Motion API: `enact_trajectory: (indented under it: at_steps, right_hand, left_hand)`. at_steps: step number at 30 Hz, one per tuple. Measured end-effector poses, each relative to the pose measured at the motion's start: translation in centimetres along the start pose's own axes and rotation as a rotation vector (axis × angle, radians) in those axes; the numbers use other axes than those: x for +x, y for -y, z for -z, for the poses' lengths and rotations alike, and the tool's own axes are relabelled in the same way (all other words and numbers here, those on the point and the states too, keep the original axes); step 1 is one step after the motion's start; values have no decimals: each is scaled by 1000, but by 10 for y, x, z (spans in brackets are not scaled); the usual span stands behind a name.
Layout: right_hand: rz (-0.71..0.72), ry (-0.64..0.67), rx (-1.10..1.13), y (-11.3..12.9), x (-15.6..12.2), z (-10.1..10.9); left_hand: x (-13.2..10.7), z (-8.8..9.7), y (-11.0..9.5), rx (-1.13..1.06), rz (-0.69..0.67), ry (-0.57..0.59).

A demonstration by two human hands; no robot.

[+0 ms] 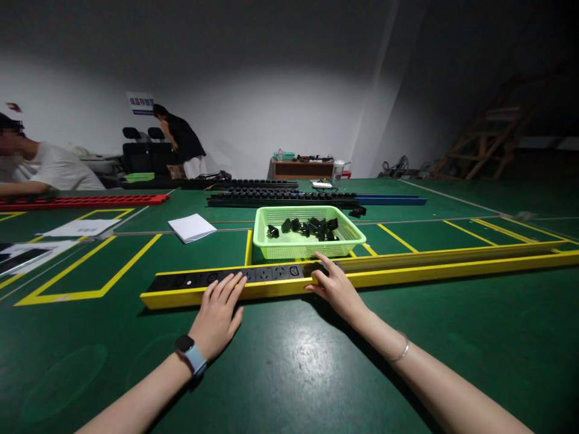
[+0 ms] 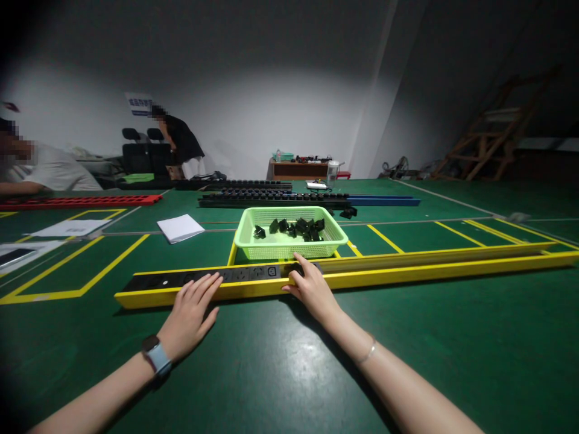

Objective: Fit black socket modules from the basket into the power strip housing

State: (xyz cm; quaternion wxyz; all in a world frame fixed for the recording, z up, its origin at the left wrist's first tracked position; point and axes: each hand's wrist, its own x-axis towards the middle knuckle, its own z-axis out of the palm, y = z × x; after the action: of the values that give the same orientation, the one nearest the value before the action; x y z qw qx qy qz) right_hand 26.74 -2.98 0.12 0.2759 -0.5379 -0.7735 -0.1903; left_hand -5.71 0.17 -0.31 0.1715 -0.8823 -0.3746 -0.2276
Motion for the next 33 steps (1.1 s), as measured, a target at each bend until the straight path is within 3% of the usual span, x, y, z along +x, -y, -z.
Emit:
enact_trajectory:
  at_steps: [8,12,18,33]
  right_hand:
    - [23,-37,-3,-1,-3,-1]
    - [101,-68,24,-2,-4,2]
    - [173,-7,68,10,-5,7]
    - [83,-14,75,15,7,0]
  left_hand:
    - [-1,-1,1,-11,-1,-12]
    - [-1,-2,1,-20,1,-20]
    - [0,-1,0,-22,5,-15]
    - [-1,-2,1,-3,-5,-20]
